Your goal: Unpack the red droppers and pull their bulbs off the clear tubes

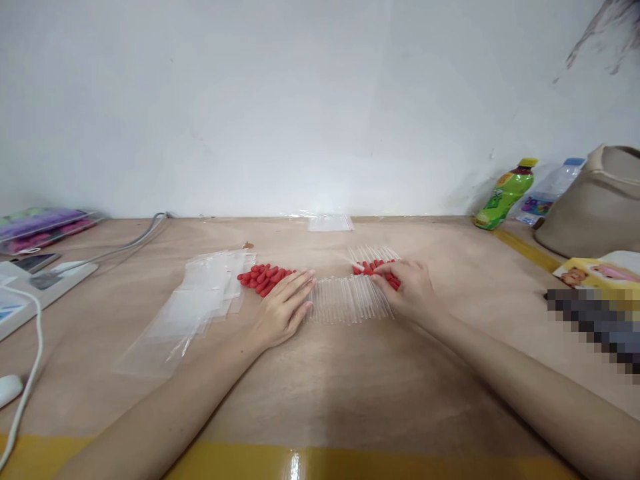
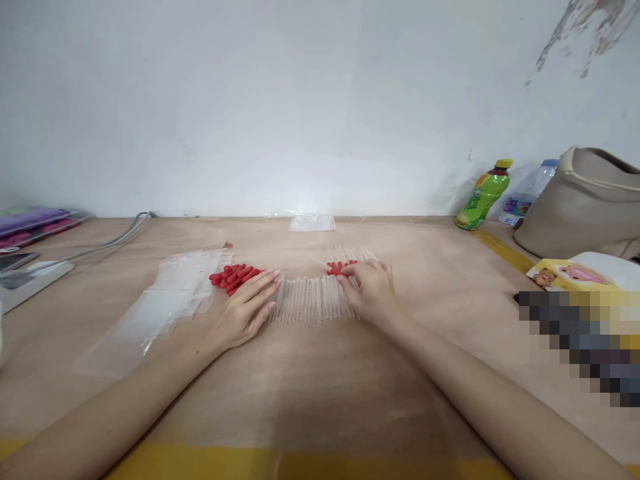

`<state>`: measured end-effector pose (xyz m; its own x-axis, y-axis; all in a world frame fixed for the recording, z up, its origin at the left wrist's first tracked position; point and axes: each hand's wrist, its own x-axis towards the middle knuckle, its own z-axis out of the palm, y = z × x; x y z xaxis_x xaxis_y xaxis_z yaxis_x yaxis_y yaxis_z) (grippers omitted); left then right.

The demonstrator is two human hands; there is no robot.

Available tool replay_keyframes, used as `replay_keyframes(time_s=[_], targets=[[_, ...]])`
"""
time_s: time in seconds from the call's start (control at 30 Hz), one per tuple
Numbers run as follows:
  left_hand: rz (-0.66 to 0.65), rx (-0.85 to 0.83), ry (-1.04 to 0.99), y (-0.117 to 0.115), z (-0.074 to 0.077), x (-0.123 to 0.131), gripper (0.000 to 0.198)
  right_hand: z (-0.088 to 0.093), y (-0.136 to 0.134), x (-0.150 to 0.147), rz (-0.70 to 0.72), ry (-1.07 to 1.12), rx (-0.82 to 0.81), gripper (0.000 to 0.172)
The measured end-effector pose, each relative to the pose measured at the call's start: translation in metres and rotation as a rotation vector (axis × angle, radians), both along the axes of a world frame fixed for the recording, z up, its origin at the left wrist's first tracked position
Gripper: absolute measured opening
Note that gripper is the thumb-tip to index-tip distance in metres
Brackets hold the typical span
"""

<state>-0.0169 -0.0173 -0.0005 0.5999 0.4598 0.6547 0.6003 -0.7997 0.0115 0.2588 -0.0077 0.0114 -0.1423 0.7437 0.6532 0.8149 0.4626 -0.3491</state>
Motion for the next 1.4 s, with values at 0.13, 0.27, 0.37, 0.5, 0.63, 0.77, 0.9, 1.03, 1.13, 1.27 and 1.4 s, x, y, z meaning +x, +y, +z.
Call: replay_keyframes(time_s=[0.13, 0.27, 0.37, 0.5, 0.63, 0.77, 0.9, 1.03, 1.13, 1.27, 1.4], targets=[[0.018, 0.094, -0.02, -0.004, -0.002, 0.012, 0.042, -0.018, -0.027, -0.002, 0.217, -0.052, 0.145, 0.01], [-0.033, 0.172, 0.041, -0.011, -0.002, 0.025, 0.033, -0.027, -0.035, -0.013, 0.291, -0.059, 0.183, 0.007], [-0.069, 0.216, 0.047, -0.013, -0.003, 0.033, 0.019, -0.026, -0.035, -0.02, 0.317, -0.05, 0.216, 0.006], [-0.075, 0.234, 0.042, -0.012, -0.005, 0.038, 0.011, -0.024, -0.035, -0.024, 0.315, -0.103, 0.233, 0.012], [-0.096, 0.245, 0.018, -0.011, -0.005, 0.04, 0.011, -0.025, -0.032, -0.03, 0.343, -0.204, 0.278, 0.028], [-0.128, 0.203, 0.002, -0.011, -0.007, 0.038, 0.015, -0.027, -0.029, -0.035, 0.348, -0.223, 0.333, 0.014], [-0.167, 0.061, -0.043, -0.011, -0.009, 0.036, 0.015, -0.029, -0.029, -0.035, 0.35, -0.26, 0.351, 0.011], [-0.213, 0.002, -0.099, -0.013, -0.008, 0.035, 0.013, -0.03, -0.03, -0.034, 0.375, -0.275, 0.381, 0.012], [-0.23, -0.002, -0.106, -0.015, -0.007, 0.035, 0.011, -0.03, -0.03, -0.032, 0.415, -0.277, 0.401, 0.014], [-0.221, -0.011, -0.092, -0.016, -0.006, 0.033, 0.012, -0.029, -0.03, -0.029, 0.447, -0.278, 0.447, 0.016], [-0.214, -0.015, -0.072, -0.019, -0.005, 0.032, 0.014, -0.026, -0.032, -0.025, 0.464, -0.311, 0.486, 0.017]])
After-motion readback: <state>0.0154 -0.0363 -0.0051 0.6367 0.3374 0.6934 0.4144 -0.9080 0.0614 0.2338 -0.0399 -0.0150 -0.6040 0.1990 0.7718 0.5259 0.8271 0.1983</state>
